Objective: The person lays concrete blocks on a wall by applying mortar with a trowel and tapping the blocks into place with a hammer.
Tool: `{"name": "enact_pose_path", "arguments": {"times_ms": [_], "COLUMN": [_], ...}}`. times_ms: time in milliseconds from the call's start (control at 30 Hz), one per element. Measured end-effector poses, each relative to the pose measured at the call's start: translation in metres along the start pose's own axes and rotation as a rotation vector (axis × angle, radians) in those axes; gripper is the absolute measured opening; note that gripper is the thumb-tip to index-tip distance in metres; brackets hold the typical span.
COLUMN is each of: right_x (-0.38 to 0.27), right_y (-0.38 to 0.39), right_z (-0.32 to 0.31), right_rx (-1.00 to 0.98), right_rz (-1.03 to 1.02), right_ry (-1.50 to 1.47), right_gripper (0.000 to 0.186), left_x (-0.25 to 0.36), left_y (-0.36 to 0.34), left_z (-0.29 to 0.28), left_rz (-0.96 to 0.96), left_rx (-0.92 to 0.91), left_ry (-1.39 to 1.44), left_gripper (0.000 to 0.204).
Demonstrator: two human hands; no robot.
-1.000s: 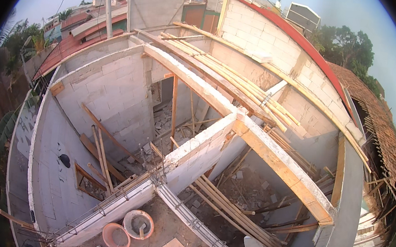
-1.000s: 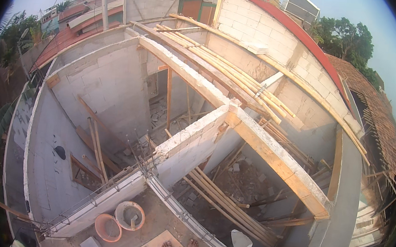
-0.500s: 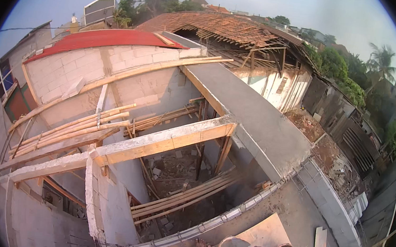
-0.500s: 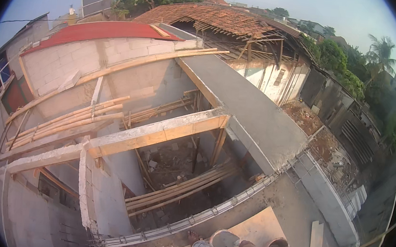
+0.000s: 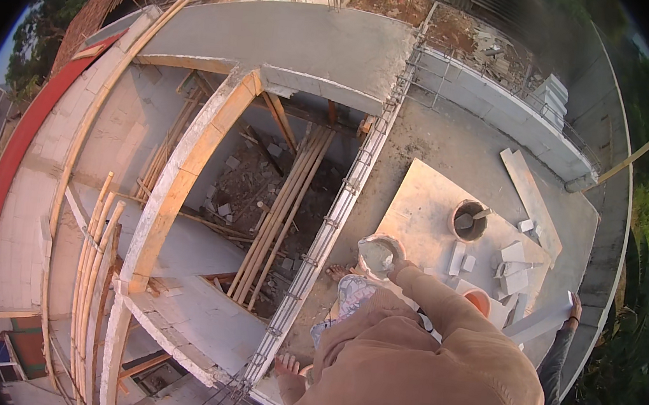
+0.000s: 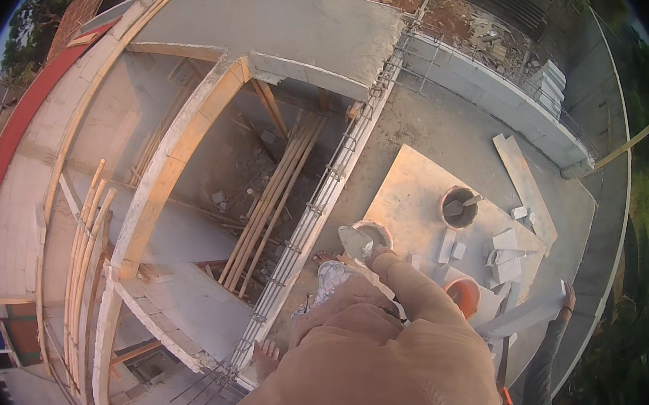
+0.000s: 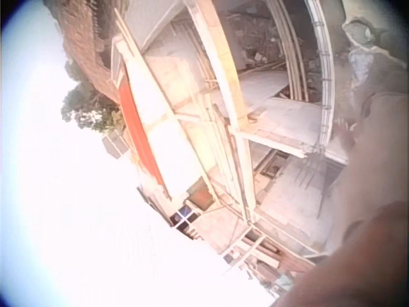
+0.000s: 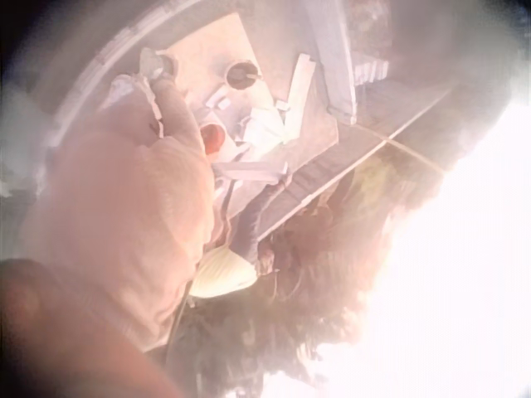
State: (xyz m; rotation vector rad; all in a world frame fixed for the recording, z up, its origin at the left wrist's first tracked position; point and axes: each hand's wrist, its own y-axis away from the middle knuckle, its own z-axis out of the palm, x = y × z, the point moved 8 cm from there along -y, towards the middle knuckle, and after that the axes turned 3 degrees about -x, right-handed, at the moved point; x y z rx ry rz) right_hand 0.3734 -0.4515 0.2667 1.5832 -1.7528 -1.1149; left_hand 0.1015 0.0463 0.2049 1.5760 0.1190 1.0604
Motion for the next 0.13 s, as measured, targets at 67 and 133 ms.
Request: {"name": "enact_pose_path", "arguments": {"times_ms": [67, 133], "right_x": [0.022, 0.020], "right_y": [0.008, 0.012], "right_z": [0.016, 0.038], "right_rx": [0.086, 0.053], "right_rz": [0.155, 0.103], "right_ry": [-0.273, -0.221], "right_gripper": [0.052, 0.064], "left_x": [0.010, 0.012], "left_y": [-0.001, -0.007], "left_z": [0.010, -0.007], "left_rz": [-0.096, -0.154], "left_rx": [0.108, 0.062], "left_ry": [-0.030, -0.121], "left_gripper": [0.074, 0.078]}}
